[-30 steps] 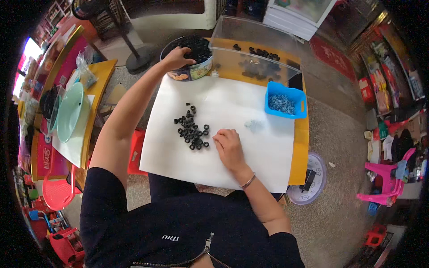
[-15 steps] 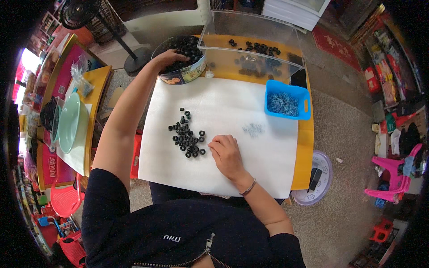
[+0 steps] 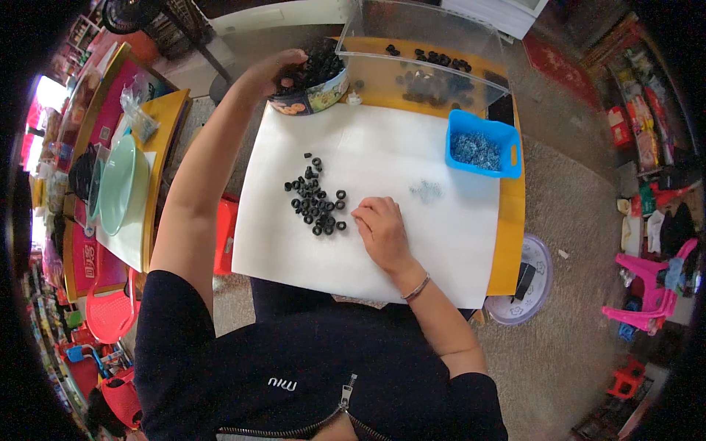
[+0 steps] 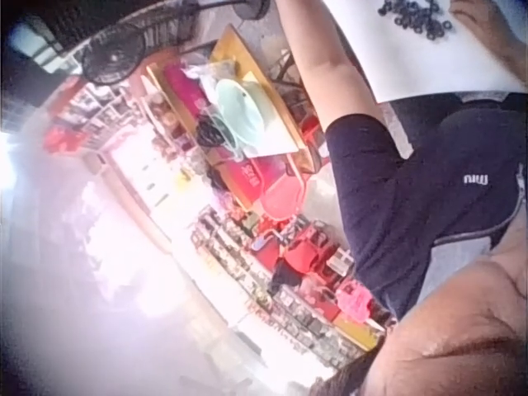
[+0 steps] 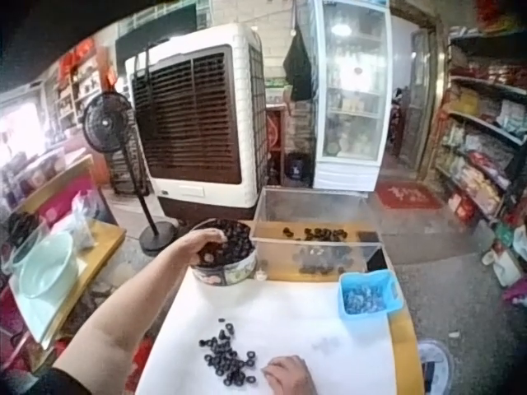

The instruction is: The person assembles small black plastic or rubber components by hand at a table.

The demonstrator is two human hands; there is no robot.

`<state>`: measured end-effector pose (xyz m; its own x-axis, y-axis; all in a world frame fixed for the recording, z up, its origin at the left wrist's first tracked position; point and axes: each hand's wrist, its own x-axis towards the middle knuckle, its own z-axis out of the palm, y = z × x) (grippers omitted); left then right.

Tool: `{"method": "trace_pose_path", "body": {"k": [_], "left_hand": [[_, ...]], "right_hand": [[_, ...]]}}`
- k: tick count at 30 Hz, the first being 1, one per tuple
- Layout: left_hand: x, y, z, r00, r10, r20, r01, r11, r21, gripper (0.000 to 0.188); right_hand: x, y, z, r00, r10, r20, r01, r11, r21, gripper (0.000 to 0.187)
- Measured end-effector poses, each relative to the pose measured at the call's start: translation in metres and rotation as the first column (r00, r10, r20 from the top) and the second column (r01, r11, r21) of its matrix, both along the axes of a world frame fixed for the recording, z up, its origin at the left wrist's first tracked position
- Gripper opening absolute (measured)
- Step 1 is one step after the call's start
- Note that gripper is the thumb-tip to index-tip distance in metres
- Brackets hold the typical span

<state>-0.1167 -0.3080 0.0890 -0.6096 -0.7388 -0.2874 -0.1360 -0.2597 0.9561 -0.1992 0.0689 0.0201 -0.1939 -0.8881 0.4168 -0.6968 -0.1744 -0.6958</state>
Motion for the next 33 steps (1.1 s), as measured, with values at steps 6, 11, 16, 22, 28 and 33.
{"method": "trace_pose_path", "body": {"k": [6, 11, 16, 22, 28, 33], "left_hand": [[0.020, 0.072, 0.021, 0.969, -0.206, -0.140, 0.213, 0.976, 0.038, 0.012], [0.035, 0.143, 0.004, 0.971, -0.237, 0.038, 0.239, 0.968, -0.078, 0.007], [0.036, 0.194, -0.043, 0.933, -0.085, 0.349, 0.343, 0.494, -0.799, 0.016], [0.036, 0.221, -0.050, 0.840, 0.048, 0.541, 0.520, 0.219, -0.826, 0.022], [0.040, 0.226, -0.036, 0.806, 0.034, 0.591, 0.569, 0.232, -0.789, 0.029], [0.046, 0.228, -0.019, 0.782, -0.018, 0.623, 0.601, 0.289, -0.745, 0.032]], "right_hand": [[0.000, 0.000, -0.004, 1.000, -0.003, 0.003, 0.003, 1.000, -0.013, 0.008], [0.000, 0.000, -0.003, 1.000, 0.002, -0.009, -0.002, 1.000, -0.020, 0.007], [0.001, 0.002, -0.001, 1.000, 0.014, -0.017, -0.014, 1.000, 0.000, 0.006], [0.001, 0.002, -0.003, 0.999, -0.027, 0.034, 0.027, 1.000, -0.014, 0.007], [0.000, 0.002, -0.001, 0.990, -0.056, 0.131, 0.062, 0.997, -0.042, 0.009], [-0.002, 0.003, -0.002, 0.991, -0.045, 0.127, 0.050, 0.998, -0.036, 0.008]]}}
